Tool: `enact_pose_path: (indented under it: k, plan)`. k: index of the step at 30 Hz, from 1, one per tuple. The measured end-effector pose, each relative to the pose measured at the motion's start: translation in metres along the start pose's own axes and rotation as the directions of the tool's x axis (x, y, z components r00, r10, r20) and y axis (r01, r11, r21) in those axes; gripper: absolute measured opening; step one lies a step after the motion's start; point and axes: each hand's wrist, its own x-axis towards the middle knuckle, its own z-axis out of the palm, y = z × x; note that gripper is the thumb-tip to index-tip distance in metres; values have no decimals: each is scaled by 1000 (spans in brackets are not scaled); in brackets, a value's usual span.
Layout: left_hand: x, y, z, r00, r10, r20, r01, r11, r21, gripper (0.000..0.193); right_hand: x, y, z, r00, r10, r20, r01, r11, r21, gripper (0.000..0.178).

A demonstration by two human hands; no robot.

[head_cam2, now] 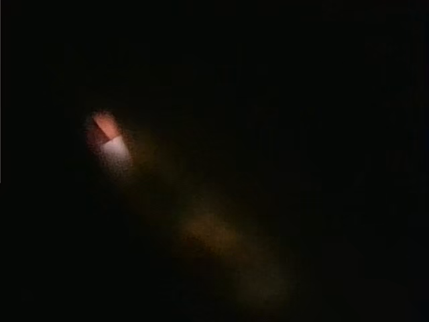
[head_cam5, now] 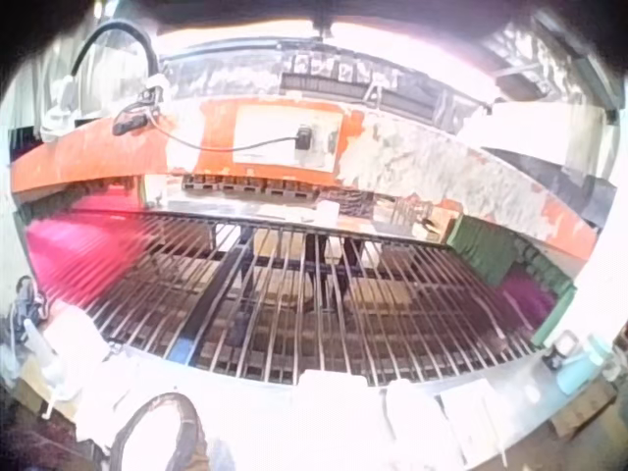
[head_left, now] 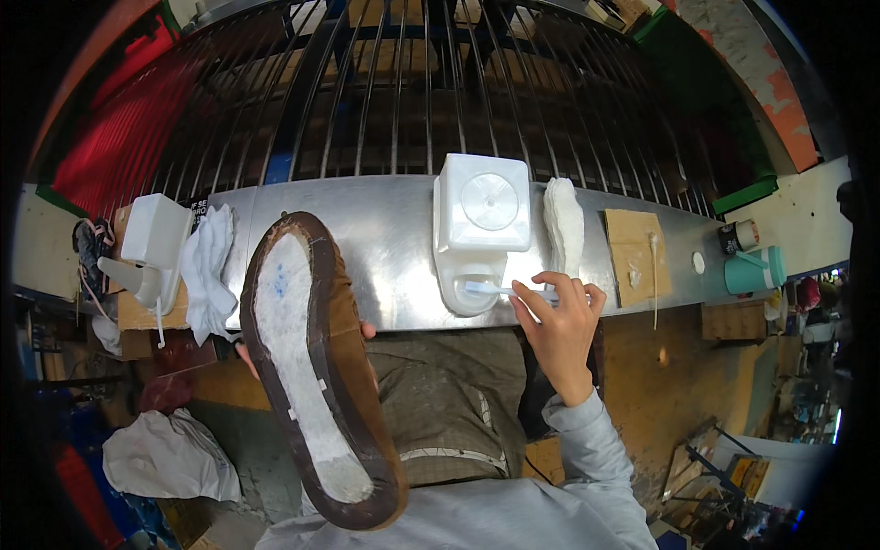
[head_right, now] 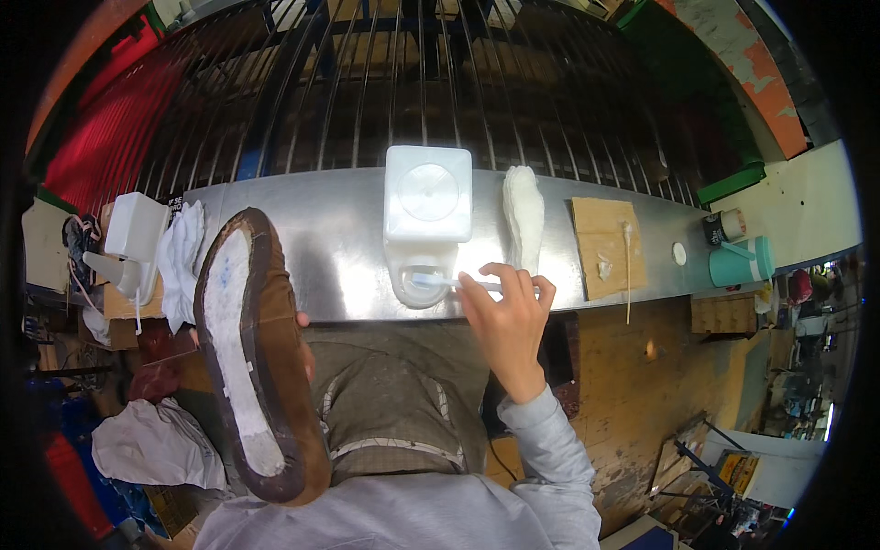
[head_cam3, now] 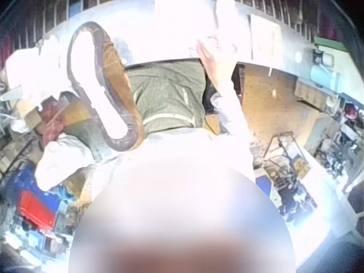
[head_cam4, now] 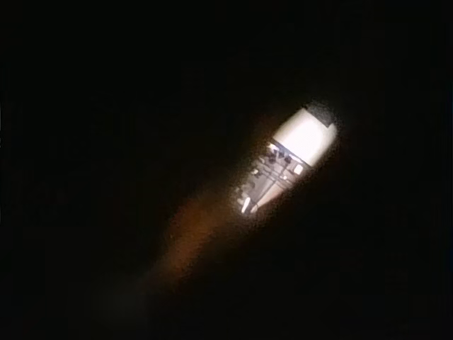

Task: The person prepares a small amount of white paste on a cardboard piece, then uses a toothbrush to apply the paste to the sole and edges of a brown shoe. The person repeatedly dips the brush into a white container and scrubs the shoe surface.

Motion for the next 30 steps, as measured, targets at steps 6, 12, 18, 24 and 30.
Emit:
enact_pose_path:
  k: [6, 12, 18, 24, 30]
  plan:
    - [-1, 0, 12, 975, 209, -71, -202, 975, 89, 86, -7, 2, 1, 999, 39, -23, -39, 999, -1, 28]
    - [8, -21, 33, 820, 520, -239, -445, 842, 305, 87, -26, 6, 1, 952, 302, 55, -307, 926, 218, 20]
    - [18, -59, 45, 598, 648, -472, -345, 739, 578, 96, 14, -10, -21, 924, 366, 110, -332, 627, 705, 21]
    - [24, -72, 51, 518, 623, -587, -268, 769, 580, 92, 68, -51, -69, 981, -139, -134, 183, 892, 414, 30]
    - [30, -76, 58, 524, 611, -594, -230, 773, 591, 88, 75, -58, -72, 945, -175, -276, 282, 862, 421, 32]
